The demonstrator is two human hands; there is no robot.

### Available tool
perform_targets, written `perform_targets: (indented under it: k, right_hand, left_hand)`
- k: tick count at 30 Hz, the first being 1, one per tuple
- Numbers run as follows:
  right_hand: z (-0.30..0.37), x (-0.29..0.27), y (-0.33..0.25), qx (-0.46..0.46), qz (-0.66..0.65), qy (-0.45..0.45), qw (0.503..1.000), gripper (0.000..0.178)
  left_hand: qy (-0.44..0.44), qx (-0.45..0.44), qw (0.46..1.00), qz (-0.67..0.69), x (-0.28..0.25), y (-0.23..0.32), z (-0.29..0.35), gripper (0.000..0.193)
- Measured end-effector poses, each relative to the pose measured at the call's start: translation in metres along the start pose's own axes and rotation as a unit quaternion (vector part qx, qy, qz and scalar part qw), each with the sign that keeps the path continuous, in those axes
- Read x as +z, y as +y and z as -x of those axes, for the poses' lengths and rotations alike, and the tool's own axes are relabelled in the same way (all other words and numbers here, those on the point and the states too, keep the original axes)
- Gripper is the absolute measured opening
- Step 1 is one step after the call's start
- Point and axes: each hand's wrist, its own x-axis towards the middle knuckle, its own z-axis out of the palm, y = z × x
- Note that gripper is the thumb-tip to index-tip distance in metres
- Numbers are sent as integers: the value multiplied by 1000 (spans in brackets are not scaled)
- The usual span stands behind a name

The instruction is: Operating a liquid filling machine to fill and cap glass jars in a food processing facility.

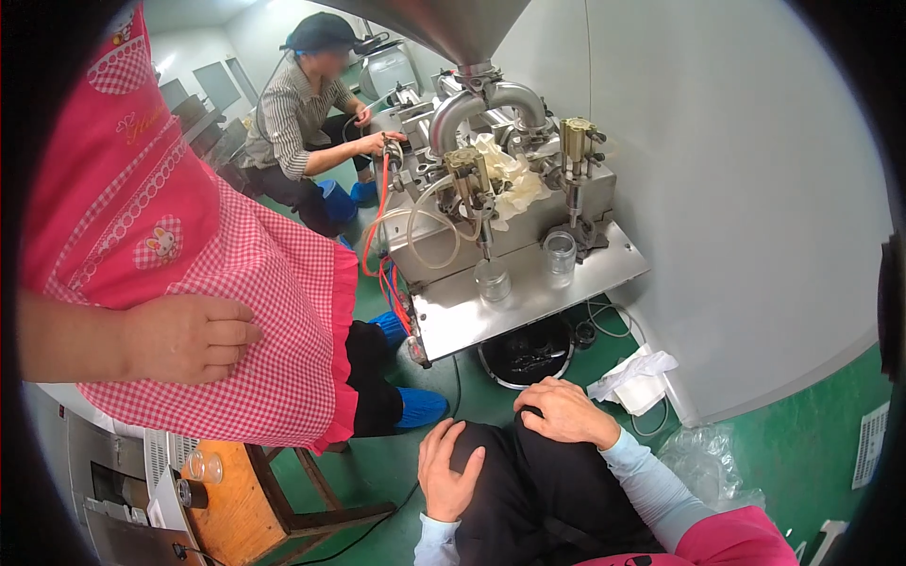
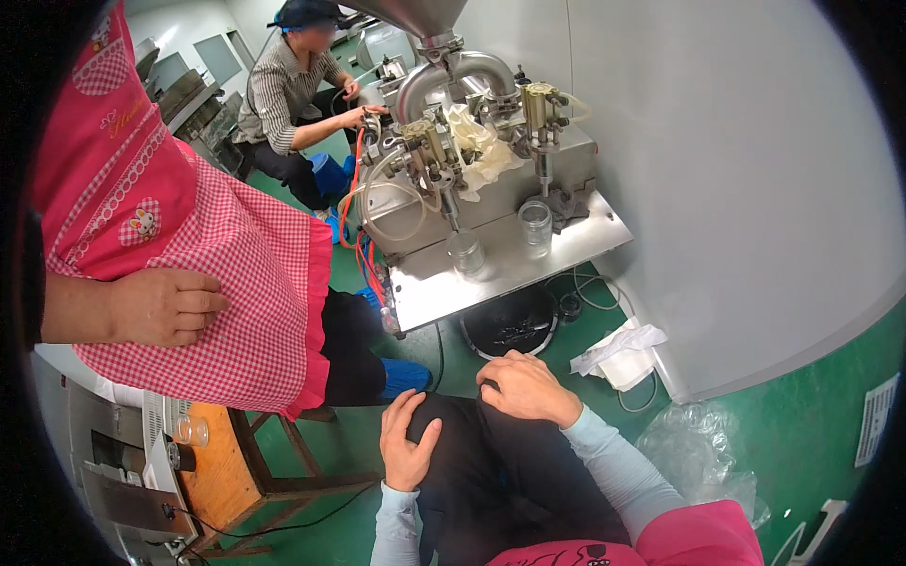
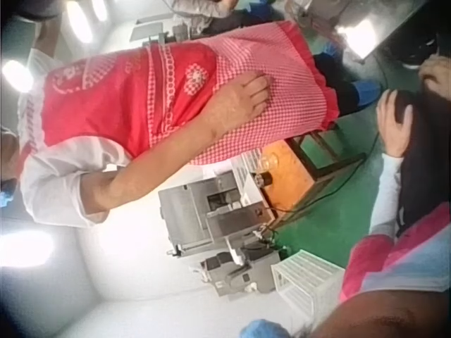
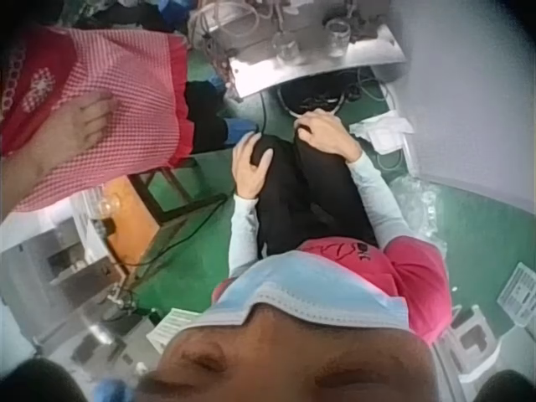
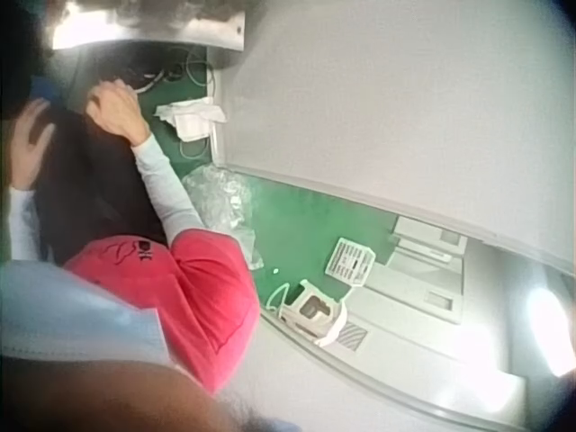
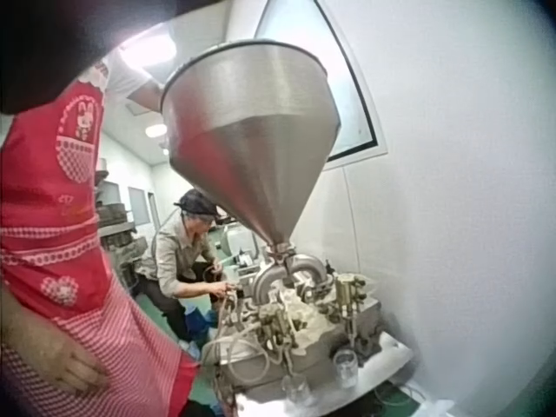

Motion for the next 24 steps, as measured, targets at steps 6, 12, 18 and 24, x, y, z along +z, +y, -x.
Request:
perform_targets:
  k: [6,12,18,24]
  right_hand:
    - [-1,-3,0,-1,-5,-6,1000,26]
    - [1,-4,-3,-3,-5,2,1000,29]
    - [4,-4,-4,-8,-2,0,1000,29]
    - [5,-3,-2,-16,7,7,1000,27]
  left_hand:
    - [0,-5,1000,2,0,2,-3,43]
    - [7,3,1000,-1,0,1,-1,43]
    - [12,4,1000,-6,0,1,2,42]
    - [14,9,1000,-4,1,2,3,43]
